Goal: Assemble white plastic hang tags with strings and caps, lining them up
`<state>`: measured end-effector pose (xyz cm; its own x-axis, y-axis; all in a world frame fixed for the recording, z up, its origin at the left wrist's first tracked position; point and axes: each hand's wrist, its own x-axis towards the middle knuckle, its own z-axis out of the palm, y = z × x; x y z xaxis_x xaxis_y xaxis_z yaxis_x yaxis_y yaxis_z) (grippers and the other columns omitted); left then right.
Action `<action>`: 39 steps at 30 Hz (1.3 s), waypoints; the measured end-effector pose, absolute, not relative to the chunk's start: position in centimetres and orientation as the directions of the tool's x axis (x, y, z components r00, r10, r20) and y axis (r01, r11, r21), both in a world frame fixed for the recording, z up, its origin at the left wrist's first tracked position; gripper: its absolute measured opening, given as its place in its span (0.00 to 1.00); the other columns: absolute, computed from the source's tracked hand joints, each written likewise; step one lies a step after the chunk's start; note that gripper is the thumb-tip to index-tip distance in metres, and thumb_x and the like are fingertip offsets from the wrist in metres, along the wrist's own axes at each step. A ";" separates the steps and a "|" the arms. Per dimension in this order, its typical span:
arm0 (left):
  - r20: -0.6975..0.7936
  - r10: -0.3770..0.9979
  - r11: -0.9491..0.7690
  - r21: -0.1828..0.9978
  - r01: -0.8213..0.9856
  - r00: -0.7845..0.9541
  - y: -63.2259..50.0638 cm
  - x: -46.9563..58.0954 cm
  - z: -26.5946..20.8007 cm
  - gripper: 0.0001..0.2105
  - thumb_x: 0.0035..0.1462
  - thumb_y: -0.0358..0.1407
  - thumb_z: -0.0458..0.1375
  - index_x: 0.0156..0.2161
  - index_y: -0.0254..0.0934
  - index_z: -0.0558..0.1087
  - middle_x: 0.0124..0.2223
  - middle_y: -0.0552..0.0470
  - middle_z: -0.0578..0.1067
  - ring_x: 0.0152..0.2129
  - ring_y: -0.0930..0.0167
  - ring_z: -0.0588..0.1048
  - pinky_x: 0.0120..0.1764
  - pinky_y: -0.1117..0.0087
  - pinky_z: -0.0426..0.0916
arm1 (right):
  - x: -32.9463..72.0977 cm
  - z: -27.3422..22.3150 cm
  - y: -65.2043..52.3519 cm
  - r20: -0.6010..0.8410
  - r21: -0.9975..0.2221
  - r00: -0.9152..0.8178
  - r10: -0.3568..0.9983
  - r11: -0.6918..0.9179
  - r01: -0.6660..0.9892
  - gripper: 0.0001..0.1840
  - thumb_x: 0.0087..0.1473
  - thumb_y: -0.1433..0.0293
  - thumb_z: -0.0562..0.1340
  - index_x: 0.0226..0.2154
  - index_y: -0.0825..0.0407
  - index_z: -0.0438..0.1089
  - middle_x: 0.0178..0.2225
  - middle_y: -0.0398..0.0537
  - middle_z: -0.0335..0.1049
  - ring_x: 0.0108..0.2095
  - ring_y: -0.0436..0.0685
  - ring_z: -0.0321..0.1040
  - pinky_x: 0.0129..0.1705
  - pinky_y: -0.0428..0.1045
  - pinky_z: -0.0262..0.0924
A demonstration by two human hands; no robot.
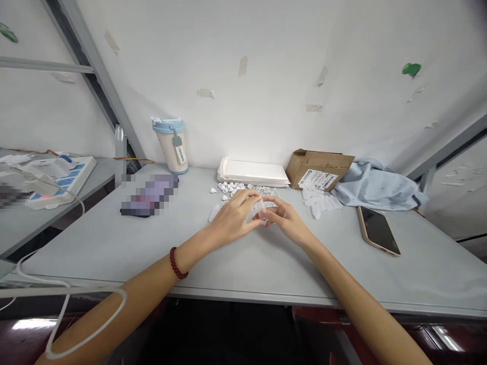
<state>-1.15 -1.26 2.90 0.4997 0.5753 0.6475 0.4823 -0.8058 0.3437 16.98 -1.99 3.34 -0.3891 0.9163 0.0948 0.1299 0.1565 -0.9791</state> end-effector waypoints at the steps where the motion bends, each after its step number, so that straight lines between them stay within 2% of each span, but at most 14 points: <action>1: 0.641 0.579 -0.801 0.333 0.497 0.503 -1.3 -1.1 2.9 0.16 0.53 0.33 0.59 0.48 0.36 0.66 0.50 0.43 0.68 0.48 0.61 0.67 0.49 0.57 0.66 | 17.0 3.4 -2.0 0.089 -0.980 -0.394 0.915 0.152 0.132 0.23 0.53 0.57 0.60 0.47 0.52 0.60 0.29 0.48 0.75 0.33 0.55 0.71 0.33 0.50 0.62; 5: 0.645 0.574 -0.796 0.298 0.527 0.503 -1.5 -1.0 3.1 0.15 0.53 0.31 0.57 0.46 0.35 0.66 0.48 0.43 0.69 0.47 0.61 0.67 0.48 0.58 0.66 | 16.8 3.6 -2.2 0.068 -0.980 -0.405 0.912 0.136 0.144 0.22 0.53 0.58 0.60 0.47 0.51 0.60 0.28 0.47 0.75 0.34 0.56 0.72 0.33 0.50 0.62; 9: 0.605 0.587 -0.796 0.311 0.518 0.538 -1.8 -1.4 3.9 0.13 0.51 0.30 0.57 0.44 0.35 0.67 0.45 0.44 0.71 0.46 0.61 0.67 0.48 0.59 0.65 | 16.7 3.7 -2.3 0.055 -0.977 -0.407 0.912 0.134 0.168 0.21 0.51 0.57 0.62 0.44 0.52 0.63 0.26 0.45 0.74 0.30 0.54 0.70 0.32 0.50 0.63; 15: 0.475 0.634 -0.772 0.425 0.472 0.610 -3.9 -4.6 3.9 0.18 0.49 0.34 0.60 0.47 0.38 0.67 0.47 0.46 0.71 0.48 0.61 0.66 0.50 0.58 0.64 | 17.2 4.0 -2.3 0.058 -0.967 -0.444 0.894 0.161 0.198 0.17 0.50 0.56 0.62 0.36 0.53 0.69 0.30 0.49 0.75 0.32 0.55 0.72 0.34 0.50 0.63; 20: 0.298 0.733 -0.661 0.524 0.537 0.611 -6.3 -8.1 3.4 0.19 0.49 0.36 0.60 0.48 0.42 0.67 0.48 0.48 0.71 0.49 0.62 0.65 0.49 0.61 0.66 | 17.8 4.1 -2.1 0.096 -0.952 -0.418 0.904 0.206 0.225 0.15 0.52 0.58 0.61 0.35 0.53 0.70 0.32 0.50 0.75 0.30 0.53 0.71 0.33 0.49 0.62; 25: 0.154 0.800 -0.557 0.551 0.622 0.580 -6.6 -9.6 3.4 0.19 0.47 0.35 0.59 0.47 0.42 0.67 0.48 0.49 0.70 0.49 0.63 0.66 0.49 0.63 0.67 | 18.1 4.0 -1.9 0.106 -0.945 -0.389 0.915 0.214 0.247 0.15 0.53 0.58 0.60 0.35 0.53 0.70 0.30 0.48 0.74 0.30 0.52 0.70 0.32 0.48 0.61; 39: 0.088 0.833 -0.506 0.520 0.688 0.546 -5.9 -9.8 3.2 0.17 0.48 0.34 0.56 0.46 0.40 0.64 0.48 0.49 0.68 0.50 0.63 0.62 0.50 0.63 0.64 | 18.4 4.1 -1.5 0.086 -0.938 -0.329 0.941 0.188 0.292 0.15 0.53 0.58 0.60 0.32 0.54 0.69 0.29 0.48 0.73 0.28 0.51 0.68 0.31 0.48 0.60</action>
